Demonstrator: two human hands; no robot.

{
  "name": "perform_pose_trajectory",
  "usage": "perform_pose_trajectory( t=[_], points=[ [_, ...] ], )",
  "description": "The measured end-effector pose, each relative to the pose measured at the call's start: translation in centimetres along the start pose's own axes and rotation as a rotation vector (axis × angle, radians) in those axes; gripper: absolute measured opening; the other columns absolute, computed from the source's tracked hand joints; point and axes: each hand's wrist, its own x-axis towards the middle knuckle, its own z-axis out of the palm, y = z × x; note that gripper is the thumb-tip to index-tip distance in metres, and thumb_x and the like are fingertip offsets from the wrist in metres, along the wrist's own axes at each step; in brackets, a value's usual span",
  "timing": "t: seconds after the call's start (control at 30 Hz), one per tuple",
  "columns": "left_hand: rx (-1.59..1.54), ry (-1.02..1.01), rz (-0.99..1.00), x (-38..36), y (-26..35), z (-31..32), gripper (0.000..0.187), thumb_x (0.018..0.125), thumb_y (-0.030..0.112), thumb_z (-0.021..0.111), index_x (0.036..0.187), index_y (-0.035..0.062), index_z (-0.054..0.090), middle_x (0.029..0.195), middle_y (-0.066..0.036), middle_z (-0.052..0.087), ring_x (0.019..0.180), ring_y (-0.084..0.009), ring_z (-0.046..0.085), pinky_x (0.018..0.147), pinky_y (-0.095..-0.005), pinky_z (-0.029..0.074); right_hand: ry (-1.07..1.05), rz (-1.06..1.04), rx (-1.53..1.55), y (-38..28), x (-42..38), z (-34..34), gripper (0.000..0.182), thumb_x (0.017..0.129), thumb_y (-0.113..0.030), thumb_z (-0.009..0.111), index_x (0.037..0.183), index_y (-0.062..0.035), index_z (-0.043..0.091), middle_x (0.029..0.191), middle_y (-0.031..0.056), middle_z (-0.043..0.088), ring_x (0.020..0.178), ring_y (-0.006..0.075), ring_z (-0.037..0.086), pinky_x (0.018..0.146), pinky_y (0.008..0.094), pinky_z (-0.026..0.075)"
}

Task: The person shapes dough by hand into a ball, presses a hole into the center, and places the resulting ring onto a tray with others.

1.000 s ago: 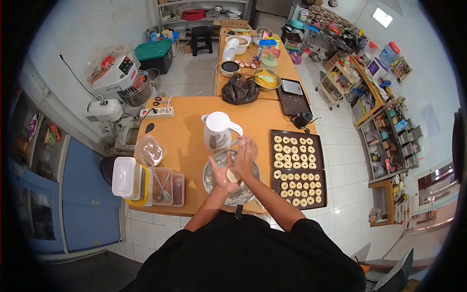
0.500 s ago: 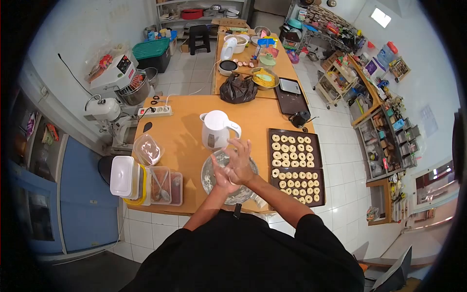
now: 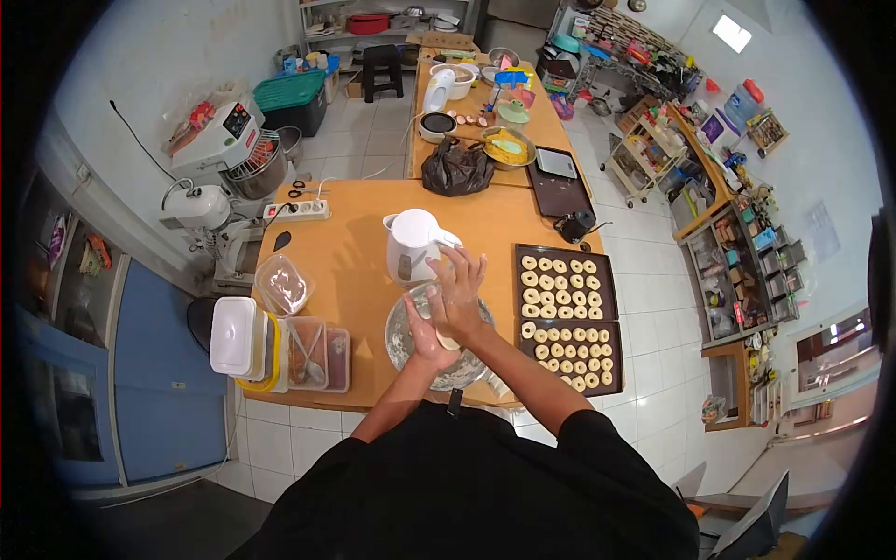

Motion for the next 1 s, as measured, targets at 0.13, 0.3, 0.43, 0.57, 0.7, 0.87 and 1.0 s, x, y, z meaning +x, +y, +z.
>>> perform_pose_trajectory(
  t=[0.13,0.3,0.43,0.57,0.7,0.87,1.0],
  points=[
    [-0.139,0.035,-0.060,0.0,0.6,-1.1,0.101,0.071,0.089,0.031,0.149,0.0251,0.026,0.150,-0.004,0.033,0.136,-0.0264,0.032,0.112,-0.0480,0.023,-0.031,0.409,0.152,1.3,-1.2,2.0,0.032,0.092,-0.026,0.045,0.113,-0.0050,0.056,0.126,0.0161,0.045,0.123,0.0385,0.036,0.103,0.0602,0.019],
    [-0.090,-0.075,-0.066,-0.4,1.5,-0.5,0.098,0.071,0.089,0.031,0.149,0.0301,0.023,0.151,-0.005,0.031,0.137,-0.0277,0.030,0.113,-0.0483,0.022,0.358,0.995,0.917,3.0,-1.9,3.6,0.032,0.093,-0.025,0.042,0.110,-0.0023,0.056,0.122,0.0167,0.048,0.120,0.0383,0.039,0.102,0.0514,0.024],
    [-0.087,-0.082,-0.039,-0.2,0.8,-0.6,0.098,0.073,0.089,0.031,0.149,0.0286,0.021,0.150,-0.006,0.032,0.139,-0.0272,0.028,0.113,-0.0491,0.021,0.101,0.236,0.135,0.4,-2.2,0.4,0.037,0.090,-0.030,0.046,0.115,-0.0043,0.054,0.124,0.0184,0.046,0.118,0.0394,0.040,0.101,0.0543,0.025],
    [-0.003,-0.082,-0.032,-0.5,0.5,0.0,0.100,0.073,0.088,0.032,0.149,0.0234,0.023,0.151,-0.005,0.030,0.139,-0.0254,0.027,0.113,-0.0489,0.021,-0.119,-0.134,0.082,0.7,-1.4,-1.3,0.042,0.086,-0.031,0.052,0.120,-0.0066,0.051,0.127,0.0200,0.043,0.118,0.0402,0.039,0.099,0.0586,0.023],
    [-0.124,-0.122,-0.089,-0.9,1.1,0.3,0.100,0.075,0.086,0.032,0.149,0.0192,0.021,0.152,-0.003,0.027,0.140,-0.0225,0.026,0.114,-0.0457,0.021,0.009,-0.031,0.318,0.8,-0.7,0.2,0.041,0.085,-0.032,0.053,0.119,-0.0083,0.053,0.128,0.0186,0.043,0.121,0.0396,0.037,0.102,0.0631,0.017],
    [0.057,-0.037,0.065,-0.1,0.1,0.4,0.098,0.077,0.085,0.031,0.150,0.0194,0.021,0.153,-0.004,0.027,0.140,-0.0227,0.026,0.114,-0.0436,0.021,-0.007,-0.063,-0.024,-1.6,-0.1,-1.0,0.032,0.086,-0.024,0.052,0.114,-0.0072,0.056,0.126,0.0177,0.045,0.118,0.0374,0.039,0.101,0.0577,0.022],
    [-0.012,-0.028,0.073,-0.2,0.9,-0.3,0.095,0.077,0.085,0.030,0.147,0.0214,0.028,0.151,-0.006,0.031,0.137,-0.0251,0.031,0.113,-0.0443,0.023,0.071,0.049,-0.164,-2.3,0.6,-0.4,0.028,0.089,-0.018,0.048,0.112,-0.0048,0.057,0.122,0.0175,0.047,0.116,0.0359,0.040,0.100,0.0537,0.025]
  ],
)
